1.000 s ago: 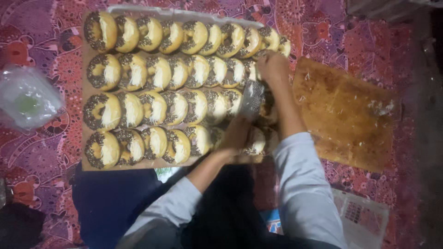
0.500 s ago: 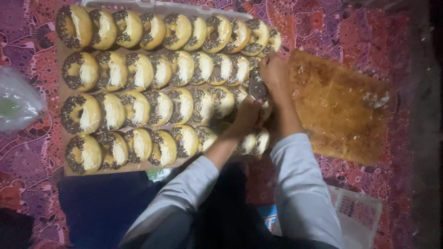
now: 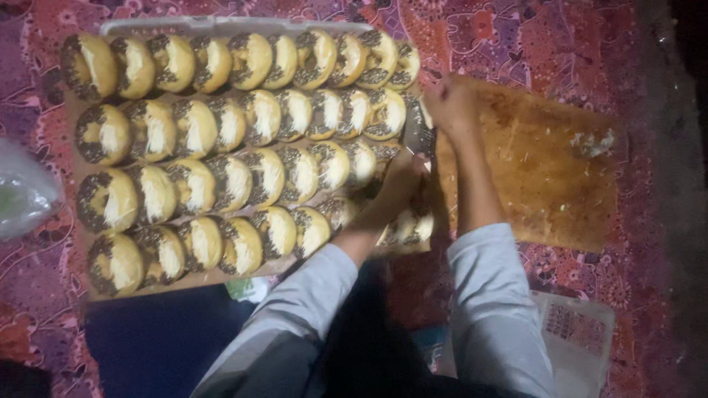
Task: The person grates a white topping onto ring-shaped pastries arranged on a wooden board, then individually wraps each pastry in a clear plastic bag and places it into a crate.
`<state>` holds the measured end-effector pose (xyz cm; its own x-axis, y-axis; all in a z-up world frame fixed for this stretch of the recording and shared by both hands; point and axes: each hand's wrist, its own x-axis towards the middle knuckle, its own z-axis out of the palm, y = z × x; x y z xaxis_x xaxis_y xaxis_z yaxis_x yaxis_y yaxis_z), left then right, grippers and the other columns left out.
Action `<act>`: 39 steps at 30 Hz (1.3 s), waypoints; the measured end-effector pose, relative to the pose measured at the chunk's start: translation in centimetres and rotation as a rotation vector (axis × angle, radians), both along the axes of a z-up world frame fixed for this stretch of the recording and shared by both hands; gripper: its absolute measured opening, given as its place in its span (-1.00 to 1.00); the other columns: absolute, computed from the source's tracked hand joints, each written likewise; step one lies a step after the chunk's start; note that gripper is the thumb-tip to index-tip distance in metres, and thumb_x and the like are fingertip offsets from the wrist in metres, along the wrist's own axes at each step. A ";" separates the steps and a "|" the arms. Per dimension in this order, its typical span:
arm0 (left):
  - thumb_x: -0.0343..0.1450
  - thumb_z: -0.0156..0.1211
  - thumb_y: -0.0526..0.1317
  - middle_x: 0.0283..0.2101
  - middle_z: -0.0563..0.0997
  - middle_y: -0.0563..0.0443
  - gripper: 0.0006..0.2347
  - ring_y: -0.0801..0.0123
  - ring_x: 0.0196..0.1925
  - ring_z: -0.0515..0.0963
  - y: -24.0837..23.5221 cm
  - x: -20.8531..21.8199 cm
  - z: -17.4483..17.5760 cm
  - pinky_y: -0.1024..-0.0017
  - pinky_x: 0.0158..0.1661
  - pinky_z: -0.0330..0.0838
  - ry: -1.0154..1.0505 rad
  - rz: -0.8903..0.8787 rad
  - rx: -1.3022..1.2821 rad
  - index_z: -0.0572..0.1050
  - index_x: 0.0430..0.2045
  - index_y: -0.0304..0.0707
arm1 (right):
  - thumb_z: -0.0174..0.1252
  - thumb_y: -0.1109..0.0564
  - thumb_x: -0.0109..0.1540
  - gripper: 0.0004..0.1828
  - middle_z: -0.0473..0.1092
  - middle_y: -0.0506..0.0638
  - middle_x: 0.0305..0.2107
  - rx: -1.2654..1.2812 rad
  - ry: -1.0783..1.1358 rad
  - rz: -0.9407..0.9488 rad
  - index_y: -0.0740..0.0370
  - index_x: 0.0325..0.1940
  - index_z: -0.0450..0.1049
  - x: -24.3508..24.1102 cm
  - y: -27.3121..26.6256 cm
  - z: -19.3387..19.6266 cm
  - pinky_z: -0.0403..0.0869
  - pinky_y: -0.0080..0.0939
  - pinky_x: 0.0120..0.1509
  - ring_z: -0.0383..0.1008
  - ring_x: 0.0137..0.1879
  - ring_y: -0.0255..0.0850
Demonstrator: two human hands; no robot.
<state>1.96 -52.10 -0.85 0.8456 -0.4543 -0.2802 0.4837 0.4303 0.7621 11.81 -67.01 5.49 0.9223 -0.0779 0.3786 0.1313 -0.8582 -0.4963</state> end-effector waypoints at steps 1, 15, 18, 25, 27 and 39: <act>0.50 -0.01 -0.31 -0.64 0.38 0.03 -0.90 0.39 -0.67 0.38 -1.3 1.0 -1.4 0.40 -0.65 0.26 -0.034 0.046 -0.036 0.38 -0.44 -0.27 | 0.11 0.04 0.26 -0.70 0.46 0.28 -0.50 -0.124 -0.010 -0.047 0.34 -0.35 0.53 -0.1 0.2 -0.2 0.44 0.12 -0.25 0.48 -0.39 0.12; 0.51 -0.08 -0.31 -0.43 0.52 -0.14 -0.90 0.16 -0.47 0.53 1.6 -5.3 -2.1 0.24 -0.47 0.44 -0.611 0.029 0.666 0.42 -0.23 -0.24 | 0.11 0.01 0.25 -0.65 0.50 0.39 -0.39 0.007 0.110 -0.174 0.31 -0.06 0.59 3.2 -1.7 -8.7 0.48 0.14 -0.19 0.53 -0.29 0.21; 0.55 -0.02 -0.25 -0.55 0.47 -0.10 -0.84 0.26 -0.62 0.44 5.3 -10.9 2.0 0.27 -0.62 0.33 -0.209 -0.090 0.315 0.44 -0.33 -0.37 | 0.18 -0.01 0.27 -0.66 0.51 0.19 -0.44 0.322 0.245 -0.167 0.31 -0.07 0.61 3.4 -3.6 -8.8 0.46 -0.06 -0.32 0.53 -0.40 -0.10; 0.60 -0.04 -0.28 -0.68 0.43 -0.06 -0.74 0.34 -0.74 0.41 17.3 -14.5 -1.5 0.38 -0.74 0.21 -0.223 -0.247 -0.150 0.41 -0.53 -0.34 | 0.24 -0.05 0.26 -0.56 0.50 -0.32 -0.36 1.056 0.390 -0.300 -0.20 0.20 0.32 -0.6 -4.2 -7.6 0.27 -0.35 -0.58 0.09 -0.65 -0.43; 0.62 -0.05 -0.29 -0.68 0.43 -0.04 -0.73 0.36 -0.74 0.40 22.2 -13.9 -1.6 0.43 -0.74 0.21 -0.209 -0.222 -0.318 0.42 -0.52 -0.31 | 0.26 0.02 0.35 -0.60 0.48 -0.09 -0.26 1.043 0.326 -0.229 0.16 0.19 0.34 -0.4 -1.7 -4.6 0.37 -0.32 -0.44 0.30 -0.45 -0.35; 0.55 -0.13 -0.18 -0.67 0.31 0.06 -0.86 0.48 -0.82 0.21 50.0 5.3 6.8 0.46 -0.80 0.08 0.001 0.326 0.026 0.33 -0.16 -0.22 | 0.23 -0.06 0.34 -0.67 0.54 0.11 -0.43 0.222 0.095 0.449 0.28 -0.24 0.56 12.2 44.4 4.2 0.49 -0.10 -0.20 0.55 -0.34 -0.08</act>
<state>7.28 -2.07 5.97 0.9450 -0.1529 -0.2893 0.3249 0.5433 0.7741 24.00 -22.61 9.68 0.9129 0.2652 0.3103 0.4082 -0.6003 -0.6878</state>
